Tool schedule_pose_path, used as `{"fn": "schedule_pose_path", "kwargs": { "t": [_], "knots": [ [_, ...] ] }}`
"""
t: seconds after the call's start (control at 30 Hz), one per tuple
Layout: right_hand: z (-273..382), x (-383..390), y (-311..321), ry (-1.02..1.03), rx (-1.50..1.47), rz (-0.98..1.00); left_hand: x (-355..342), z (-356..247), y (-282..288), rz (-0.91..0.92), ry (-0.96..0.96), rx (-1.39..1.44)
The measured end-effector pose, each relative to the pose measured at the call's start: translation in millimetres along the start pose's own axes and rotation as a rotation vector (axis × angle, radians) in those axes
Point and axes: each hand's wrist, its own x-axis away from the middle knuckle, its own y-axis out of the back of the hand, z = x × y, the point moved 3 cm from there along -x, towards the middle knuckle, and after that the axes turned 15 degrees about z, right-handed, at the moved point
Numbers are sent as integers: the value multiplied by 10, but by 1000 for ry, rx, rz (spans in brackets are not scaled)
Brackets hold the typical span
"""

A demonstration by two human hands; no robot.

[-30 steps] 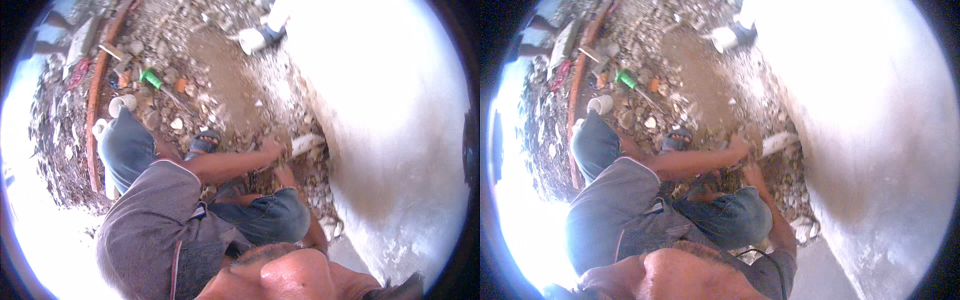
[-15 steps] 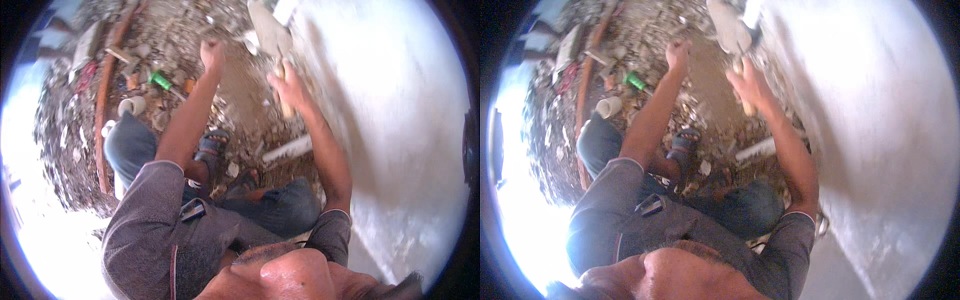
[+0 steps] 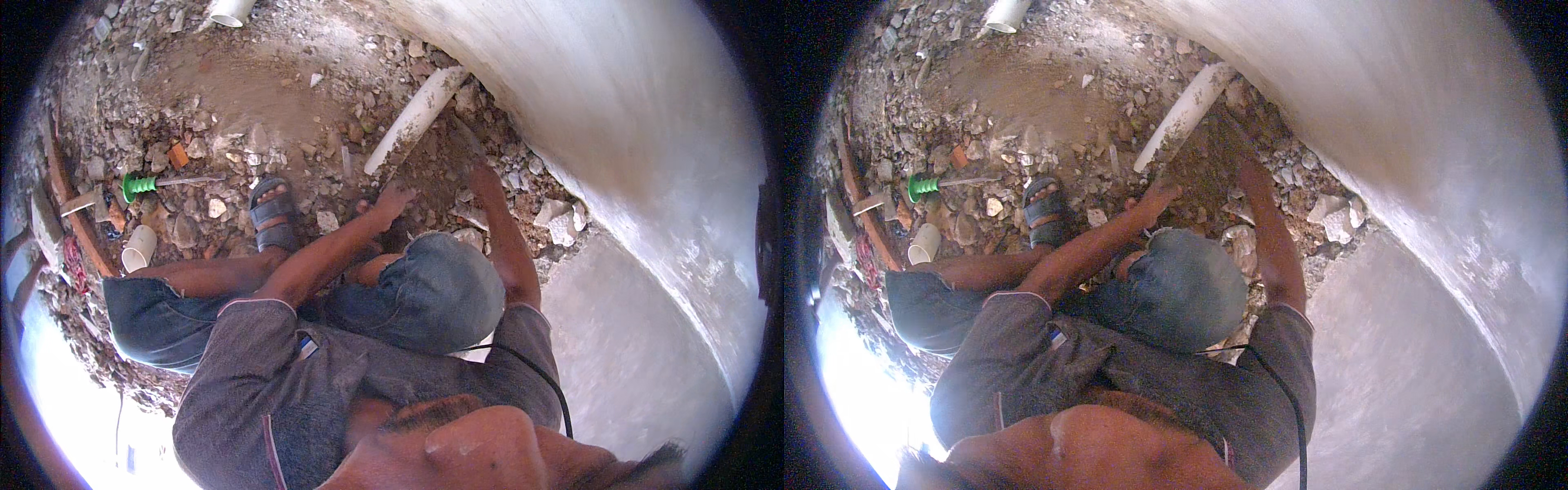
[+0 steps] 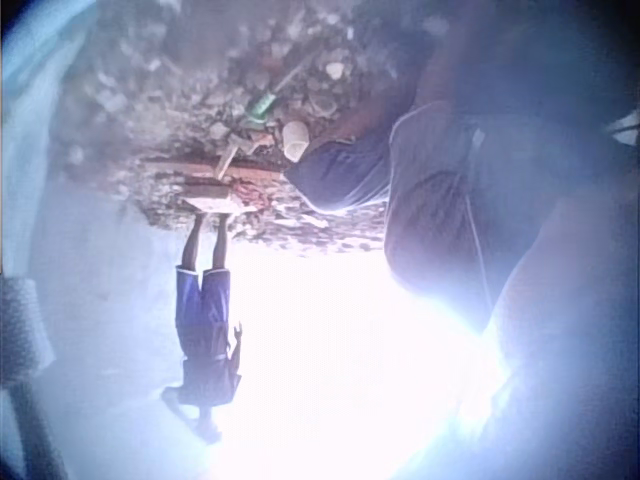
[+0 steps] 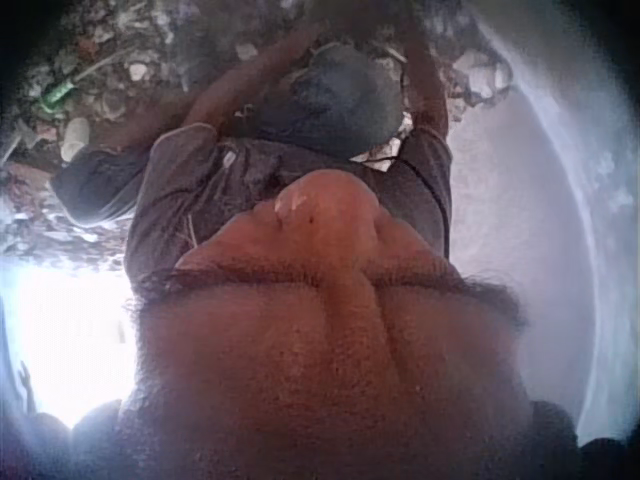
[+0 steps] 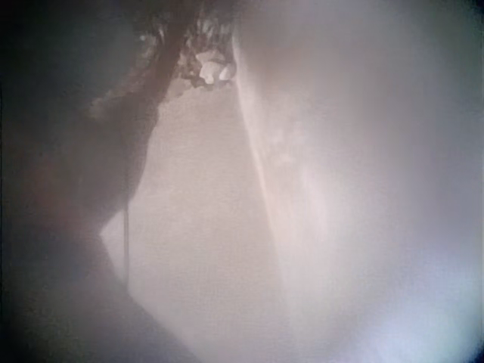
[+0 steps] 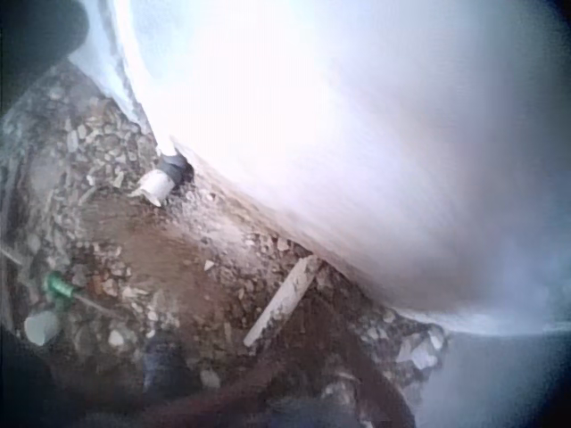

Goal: The person applies plaster or mortar around a white PVC pipe in the ground using a trowel and their hands, spreading the material across the rubble-strewn floor next to a wall.

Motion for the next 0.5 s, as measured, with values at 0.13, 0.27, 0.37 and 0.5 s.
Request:
{"fn": "schedule_pose_path", "kwargs": {
  "t": [0.13, 0.27, 0.37, 0.5],
  "knots": [
    [124, -24, -468, 67, 151, 98, -304, 22, 34, 57, 145, 131],
    [278, 337, 211, 115, 119, 232, -611, 411, 144, -67, 164, 118],
    [-6, -32, 173, 28, -28, 136, -712, 472, 59, -86, 142, 44],
    [325, -53, -318, 78, -201, 154, -584, 334, 42, -60, 86, 211]
  ]
}}
